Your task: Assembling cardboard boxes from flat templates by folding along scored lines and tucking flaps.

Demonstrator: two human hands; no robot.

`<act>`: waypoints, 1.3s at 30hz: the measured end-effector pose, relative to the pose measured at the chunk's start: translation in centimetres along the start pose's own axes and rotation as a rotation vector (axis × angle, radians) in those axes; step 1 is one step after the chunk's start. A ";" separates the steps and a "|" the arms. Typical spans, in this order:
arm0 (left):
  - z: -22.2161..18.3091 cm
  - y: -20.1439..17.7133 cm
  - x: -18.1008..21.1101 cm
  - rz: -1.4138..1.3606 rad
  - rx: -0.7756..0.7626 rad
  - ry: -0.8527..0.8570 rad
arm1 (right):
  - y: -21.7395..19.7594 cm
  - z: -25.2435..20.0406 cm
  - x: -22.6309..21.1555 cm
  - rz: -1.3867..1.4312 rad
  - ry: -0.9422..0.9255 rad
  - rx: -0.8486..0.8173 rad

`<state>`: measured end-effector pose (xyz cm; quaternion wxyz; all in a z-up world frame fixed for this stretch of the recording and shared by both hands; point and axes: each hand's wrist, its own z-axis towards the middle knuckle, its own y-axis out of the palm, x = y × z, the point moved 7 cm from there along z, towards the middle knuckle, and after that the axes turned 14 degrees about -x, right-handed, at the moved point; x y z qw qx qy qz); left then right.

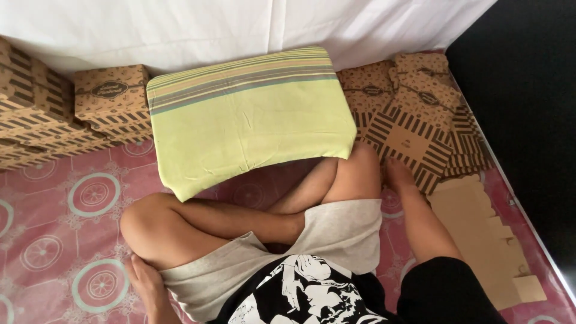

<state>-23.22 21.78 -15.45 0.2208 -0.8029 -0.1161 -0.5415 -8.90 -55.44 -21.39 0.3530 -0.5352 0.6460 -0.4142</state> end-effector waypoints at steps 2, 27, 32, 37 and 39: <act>-0.3 0.6 4.9 0.137 0.034 0.206 | -1.1 -0.7 -0.7 0.083 0.025 -0.023; -0.4 0.8 5.2 0.021 0.034 0.299 | -25.7 -8.6 6.5 0.031 -0.129 1.101; -0.4 0.8 5.6 0.000 0.021 0.308 | -26.9 -5.5 9.9 1.406 -0.041 0.788; -0.3 0.9 5.2 -0.007 0.034 0.286 | -29.6 -5.5 5.7 0.082 0.033 0.869; -0.3 0.5 4.9 -0.007 0.031 0.288 | -27.5 -4.7 5.2 0.271 0.223 0.576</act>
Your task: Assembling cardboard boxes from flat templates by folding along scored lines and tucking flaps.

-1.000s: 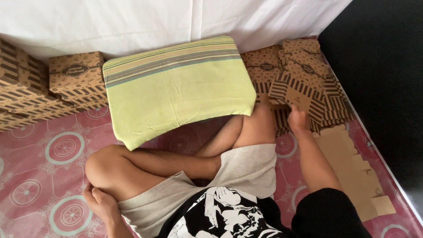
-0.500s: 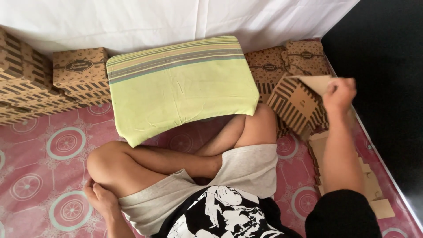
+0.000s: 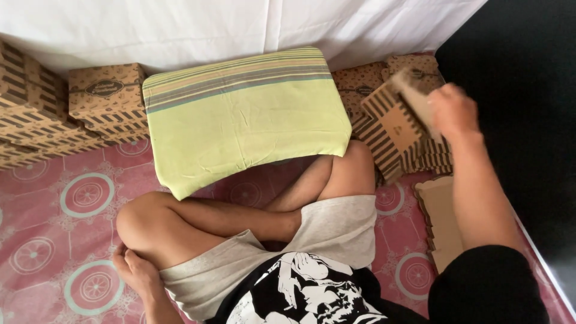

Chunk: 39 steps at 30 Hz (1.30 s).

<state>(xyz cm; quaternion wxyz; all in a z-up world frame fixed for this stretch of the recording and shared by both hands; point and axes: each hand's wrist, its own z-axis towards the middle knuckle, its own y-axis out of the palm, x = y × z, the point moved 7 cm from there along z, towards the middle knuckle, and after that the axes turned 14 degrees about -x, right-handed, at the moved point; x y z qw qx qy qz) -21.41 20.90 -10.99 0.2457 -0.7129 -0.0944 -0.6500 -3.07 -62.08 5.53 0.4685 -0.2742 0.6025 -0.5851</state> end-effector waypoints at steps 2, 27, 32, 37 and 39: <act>0.3 0.0 -0.3 0.000 -0.008 -0.005 | 0.7 -2.1 -1.7 0.606 0.039 -0.141; -2.7 3.8 8.3 0.710 0.140 0.564 | -14.3 -9.2 -9.0 1.058 -0.689 0.312; -3.7 10.7 10.6 0.121 -0.380 0.382 | -8.2 -10.6 -14.9 1.380 -0.668 0.295; -4.1 16.2 12.2 -0.017 -0.671 0.185 | 4.9 -15.3 -20.5 1.693 -0.208 0.269; -4.1 17.5 12.8 0.013 -0.710 0.174 | 11.0 -18.5 -21.5 1.811 -0.008 0.259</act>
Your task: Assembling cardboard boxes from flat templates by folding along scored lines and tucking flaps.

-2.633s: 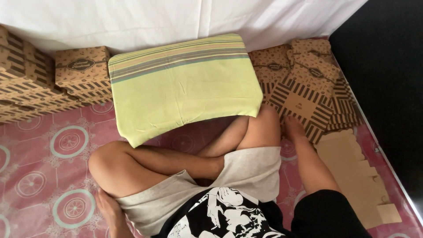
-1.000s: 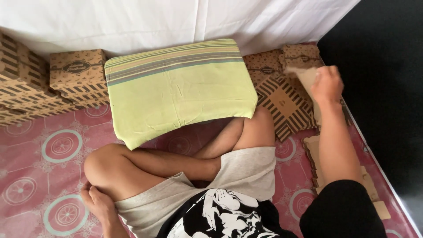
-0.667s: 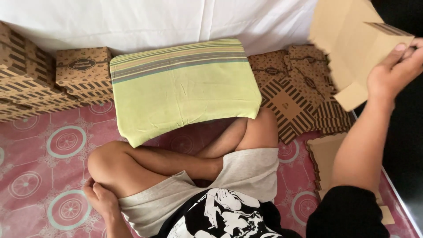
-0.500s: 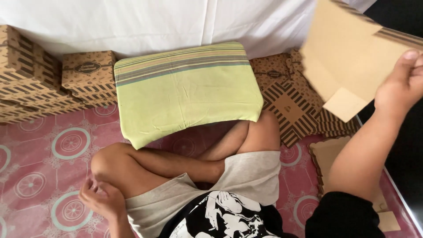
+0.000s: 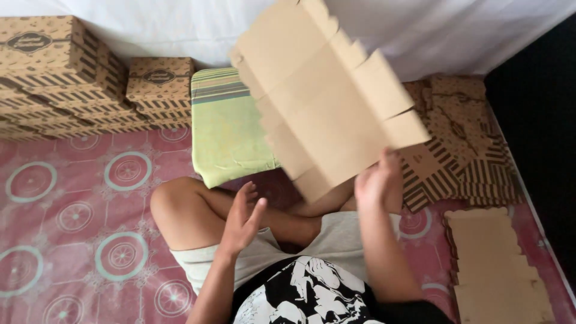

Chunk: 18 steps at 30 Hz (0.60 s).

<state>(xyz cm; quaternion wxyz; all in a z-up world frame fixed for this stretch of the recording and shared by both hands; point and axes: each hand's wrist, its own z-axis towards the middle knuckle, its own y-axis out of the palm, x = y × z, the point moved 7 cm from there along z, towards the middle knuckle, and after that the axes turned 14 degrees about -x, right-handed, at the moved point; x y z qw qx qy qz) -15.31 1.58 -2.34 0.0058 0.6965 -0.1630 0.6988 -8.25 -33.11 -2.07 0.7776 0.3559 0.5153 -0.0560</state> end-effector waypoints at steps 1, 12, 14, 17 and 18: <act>0.3 0.2 -0.3 0.025 -0.021 -0.097 | -0.6 -2.5 3.8 0.161 0.288 0.017; 0.3 -0.8 -8.5 -0.181 0.128 -0.317 | 5.7 -12.8 2.5 -0.902 0.551 -1.363; 0.5 0.0 -9.1 -0.312 0.068 -0.327 | 6.6 -9.6 -1.3 -0.945 0.061 -1.191; 0.6 1.2 -7.8 -0.504 0.059 -0.262 | 6.2 -5.5 -4.1 -1.137 0.062 -1.165; 0.9 1.4 -8.3 -0.505 0.059 -0.258 | 6.1 -4.5 -4.7 -1.138 0.059 -1.165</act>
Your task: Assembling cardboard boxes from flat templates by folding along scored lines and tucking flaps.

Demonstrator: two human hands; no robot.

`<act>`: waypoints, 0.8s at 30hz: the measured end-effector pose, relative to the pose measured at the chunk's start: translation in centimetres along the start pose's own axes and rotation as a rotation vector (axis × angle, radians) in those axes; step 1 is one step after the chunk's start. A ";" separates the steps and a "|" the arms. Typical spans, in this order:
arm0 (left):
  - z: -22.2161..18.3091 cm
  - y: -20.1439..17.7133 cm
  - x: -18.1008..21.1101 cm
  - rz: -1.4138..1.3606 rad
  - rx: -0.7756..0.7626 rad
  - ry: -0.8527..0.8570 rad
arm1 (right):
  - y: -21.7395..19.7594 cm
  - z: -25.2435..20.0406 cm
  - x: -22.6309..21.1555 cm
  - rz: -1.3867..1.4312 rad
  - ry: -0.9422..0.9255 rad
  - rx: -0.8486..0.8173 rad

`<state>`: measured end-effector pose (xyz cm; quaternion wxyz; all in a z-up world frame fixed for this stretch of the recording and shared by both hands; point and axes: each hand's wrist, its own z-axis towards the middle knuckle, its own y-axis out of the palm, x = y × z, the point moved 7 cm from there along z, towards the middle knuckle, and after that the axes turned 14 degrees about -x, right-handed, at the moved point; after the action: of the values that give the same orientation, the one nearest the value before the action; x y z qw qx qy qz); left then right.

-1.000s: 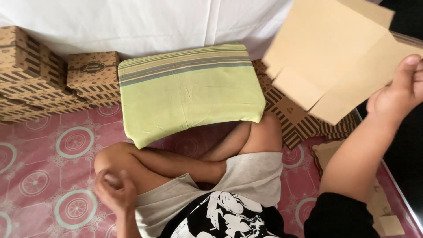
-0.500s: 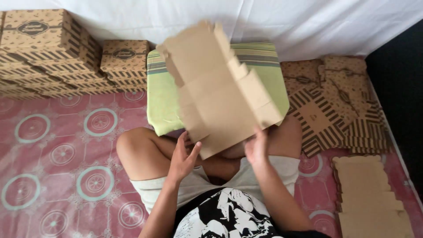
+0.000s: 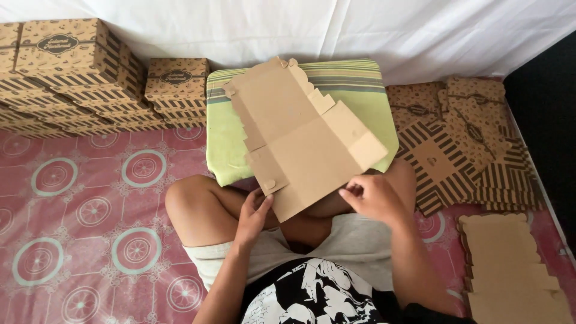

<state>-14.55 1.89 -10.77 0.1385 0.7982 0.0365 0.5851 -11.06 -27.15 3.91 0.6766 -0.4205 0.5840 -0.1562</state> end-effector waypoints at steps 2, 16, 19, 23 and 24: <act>0.7 -0.2 -1.3 -0.105 0.015 -0.008 | -1.3 0.2 1.9 0.013 0.177 -0.121; -1.6 -3.1 3.9 0.222 0.005 0.005 | 2.6 2.1 4.9 -0.207 0.239 -0.085; -3.4 -6.9 4.6 0.433 -0.069 -0.103 | 4.1 0.4 3.8 -0.103 0.317 -0.498; -6.6 -7.4 7.7 0.780 -0.121 -0.224 | -2.3 2.4 -0.6 -0.554 0.565 -0.593; -6.9 -7.3 7.7 0.783 -0.125 -0.224 | -1.6 4.5 1.8 -0.551 0.568 -0.592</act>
<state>-17.87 11.77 -3.68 -0.0433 0.8007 -0.3207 0.5041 -5.96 -27.59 3.77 0.2758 -0.6740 0.6319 -0.2652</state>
